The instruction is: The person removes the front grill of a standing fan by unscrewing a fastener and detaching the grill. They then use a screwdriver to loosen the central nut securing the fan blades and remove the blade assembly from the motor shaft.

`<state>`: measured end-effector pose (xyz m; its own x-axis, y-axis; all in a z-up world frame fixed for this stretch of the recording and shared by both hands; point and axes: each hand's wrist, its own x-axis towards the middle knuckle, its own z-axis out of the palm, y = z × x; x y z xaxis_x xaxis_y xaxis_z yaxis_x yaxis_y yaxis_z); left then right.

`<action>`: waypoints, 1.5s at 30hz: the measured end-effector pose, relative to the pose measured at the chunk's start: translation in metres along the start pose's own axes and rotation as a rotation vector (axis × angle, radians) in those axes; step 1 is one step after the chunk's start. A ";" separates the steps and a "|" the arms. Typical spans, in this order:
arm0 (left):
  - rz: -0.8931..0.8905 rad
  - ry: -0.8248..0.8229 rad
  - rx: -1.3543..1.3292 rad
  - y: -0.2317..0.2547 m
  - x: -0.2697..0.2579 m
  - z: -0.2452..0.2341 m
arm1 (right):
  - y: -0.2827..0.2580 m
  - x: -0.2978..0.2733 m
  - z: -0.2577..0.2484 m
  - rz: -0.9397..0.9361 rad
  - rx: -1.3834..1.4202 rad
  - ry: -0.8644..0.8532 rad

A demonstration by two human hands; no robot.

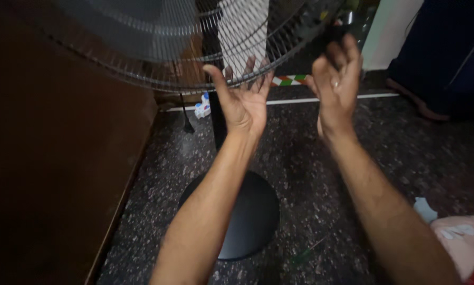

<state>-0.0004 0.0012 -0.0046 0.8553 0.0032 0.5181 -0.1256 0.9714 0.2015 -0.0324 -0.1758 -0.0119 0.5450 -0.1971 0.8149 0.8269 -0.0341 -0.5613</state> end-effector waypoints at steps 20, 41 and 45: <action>-0.235 0.048 0.233 0.020 0.007 -0.030 | -0.057 0.099 0.029 -0.125 -0.266 0.073; 0.277 0.341 1.106 0.277 0.038 0.001 | -0.048 0.103 0.007 -0.149 -0.495 -0.030; 0.375 0.166 1.057 0.282 0.048 0.022 | -0.046 0.101 0.012 -0.129 -0.338 -0.035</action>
<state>-0.0060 0.2704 0.0954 0.7204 0.3596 0.5930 -0.6824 0.2150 0.6986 -0.0142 -0.1824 0.0979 0.4485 -0.1367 0.8833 0.7997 -0.3800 -0.4649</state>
